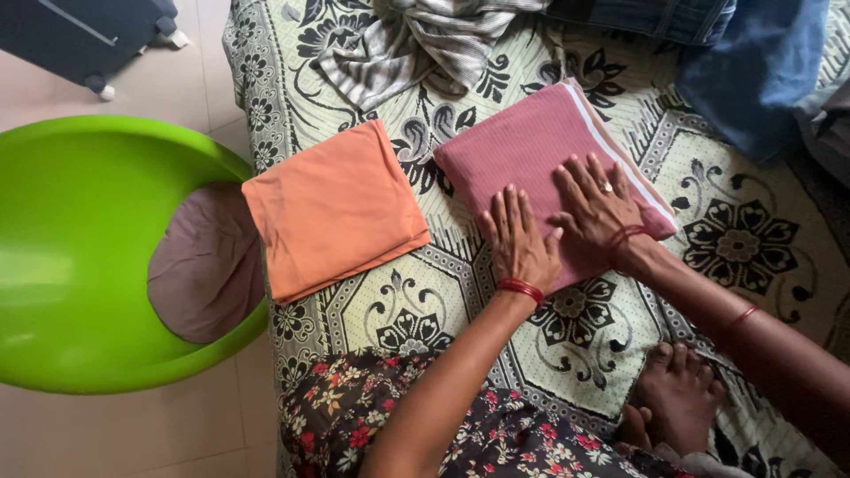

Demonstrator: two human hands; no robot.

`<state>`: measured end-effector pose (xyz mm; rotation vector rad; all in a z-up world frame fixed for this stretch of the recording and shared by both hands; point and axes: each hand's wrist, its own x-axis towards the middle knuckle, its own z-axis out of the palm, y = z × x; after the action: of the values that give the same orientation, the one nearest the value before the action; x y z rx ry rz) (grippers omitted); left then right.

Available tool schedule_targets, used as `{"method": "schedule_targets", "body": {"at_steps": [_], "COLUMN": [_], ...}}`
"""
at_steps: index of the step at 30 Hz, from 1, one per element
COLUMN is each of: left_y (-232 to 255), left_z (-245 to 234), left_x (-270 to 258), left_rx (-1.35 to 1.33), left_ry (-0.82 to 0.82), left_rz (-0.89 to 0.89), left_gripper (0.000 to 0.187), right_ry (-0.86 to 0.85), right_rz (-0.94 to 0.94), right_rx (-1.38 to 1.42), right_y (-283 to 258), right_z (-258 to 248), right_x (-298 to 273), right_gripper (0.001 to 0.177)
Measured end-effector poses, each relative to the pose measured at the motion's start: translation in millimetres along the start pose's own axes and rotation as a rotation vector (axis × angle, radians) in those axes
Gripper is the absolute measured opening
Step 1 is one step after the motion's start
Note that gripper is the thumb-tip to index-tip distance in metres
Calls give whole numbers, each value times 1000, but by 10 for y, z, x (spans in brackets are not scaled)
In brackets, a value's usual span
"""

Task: The person folds a pink towel and a white cloth on a patterned bedspread, then picks up a striped shirt and begins to fold it. The folded items are stacked neatly on the bed.

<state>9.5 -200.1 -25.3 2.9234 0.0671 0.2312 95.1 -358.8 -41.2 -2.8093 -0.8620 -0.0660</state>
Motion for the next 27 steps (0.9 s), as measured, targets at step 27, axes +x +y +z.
{"method": "schedule_targets", "body": {"at_steps": [27], "left_y": [-555], "left_z": [-188], "left_x": [-494], "left_rx": [-99], "left_ry": [-163], "left_rz": [205], "left_gripper": [92], "right_ry": [109], "right_rz": [20], "right_rx": [251], "right_y": [951], "right_z": [-40], "right_x": [-676], "right_gripper": [70]}}
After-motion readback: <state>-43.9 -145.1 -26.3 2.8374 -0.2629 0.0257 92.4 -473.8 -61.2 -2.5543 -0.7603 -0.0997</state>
